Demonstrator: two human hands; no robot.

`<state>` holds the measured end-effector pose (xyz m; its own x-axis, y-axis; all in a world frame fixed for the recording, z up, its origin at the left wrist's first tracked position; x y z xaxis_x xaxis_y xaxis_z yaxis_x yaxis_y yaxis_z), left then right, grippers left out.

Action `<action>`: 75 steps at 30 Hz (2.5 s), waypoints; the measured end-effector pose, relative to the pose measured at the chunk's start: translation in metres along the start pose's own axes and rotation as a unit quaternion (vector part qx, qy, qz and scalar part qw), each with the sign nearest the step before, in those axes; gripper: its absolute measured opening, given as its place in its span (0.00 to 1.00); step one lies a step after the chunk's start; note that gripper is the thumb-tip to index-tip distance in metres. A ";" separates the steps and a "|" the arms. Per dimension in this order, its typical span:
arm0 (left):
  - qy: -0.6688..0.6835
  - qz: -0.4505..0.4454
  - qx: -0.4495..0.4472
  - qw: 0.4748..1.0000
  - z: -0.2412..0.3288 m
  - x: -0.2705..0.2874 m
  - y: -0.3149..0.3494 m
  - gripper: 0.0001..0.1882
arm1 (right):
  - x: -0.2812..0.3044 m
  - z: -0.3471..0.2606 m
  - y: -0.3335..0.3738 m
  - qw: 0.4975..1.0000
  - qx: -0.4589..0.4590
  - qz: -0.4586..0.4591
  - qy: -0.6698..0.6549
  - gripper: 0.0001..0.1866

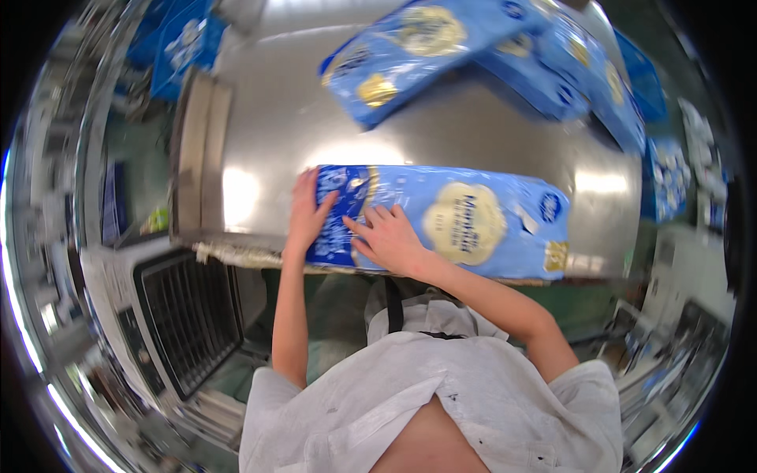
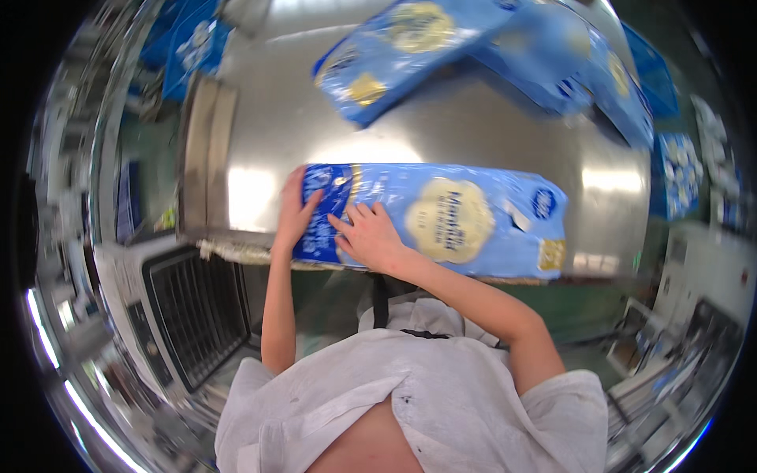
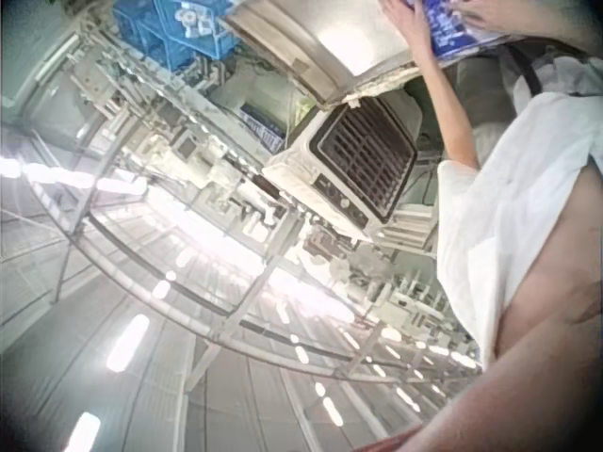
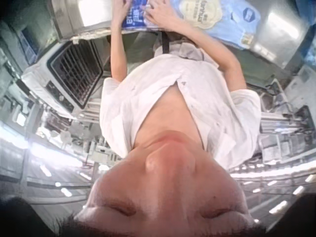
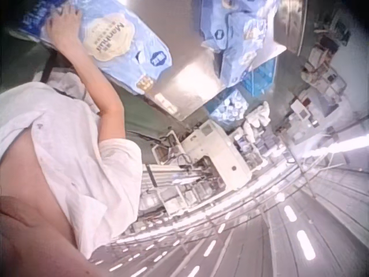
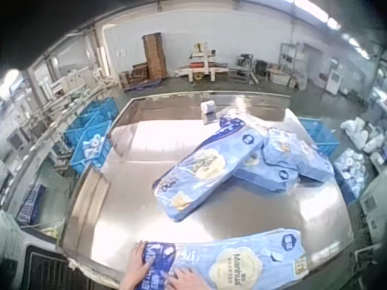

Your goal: The person organizes packages of toilet paper on a metal table, removes individual rolls from bags to place them on a conveyor belt, and refills bags from a large sack.

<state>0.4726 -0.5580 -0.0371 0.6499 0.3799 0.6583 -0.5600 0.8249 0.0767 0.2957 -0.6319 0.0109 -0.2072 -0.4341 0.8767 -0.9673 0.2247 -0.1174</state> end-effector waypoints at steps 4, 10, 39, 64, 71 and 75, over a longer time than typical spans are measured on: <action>-0.208 0.053 -0.032 0.976 0.014 0.000 0.021 0.34 | 0.061 0.091 0.127 0.984 -0.147 -0.096 0.005 0.20; -0.264 -0.169 -0.236 0.920 0.169 -0.122 0.026 0.39 | 0.206 0.230 0.359 0.898 -0.433 0.038 0.071 0.17; -0.162 -0.123 -0.315 0.927 0.196 -0.150 -0.149 0.17 | 0.111 0.067 0.175 0.964 -0.217 0.128 -0.088 0.12; -0.375 -0.159 -0.324 0.854 0.090 -0.063 -0.010 0.33 | 0.024 0.006 0.065 0.978 -0.144 -0.131 -0.079 0.16; -0.384 -0.172 -0.217 0.881 0.075 -0.033 -0.092 0.15 | -0.004 -0.045 0.116 0.972 -0.040 -0.199 -0.122 0.10; -0.345 -0.162 -0.186 0.905 0.056 -0.049 -0.117 0.12 | -0.002 -0.041 0.099 0.987 -0.028 -0.136 -0.084 0.13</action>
<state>0.4776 -0.6961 -0.0366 0.2009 -0.1538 0.9675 -0.1012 0.9790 0.1767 0.2065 -0.5734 0.0164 0.0332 -0.6220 0.7823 -0.9820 0.1253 0.1414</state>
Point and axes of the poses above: each hand's wrist, its own y-axis away from the middle knuckle, its own x-axis out of the back of the hand, z = x × y, the point moved 7 cm from there along -y, towards the middle knuckle, and after that the axes turned 2 degrees about -z, right-handed, at the moved point
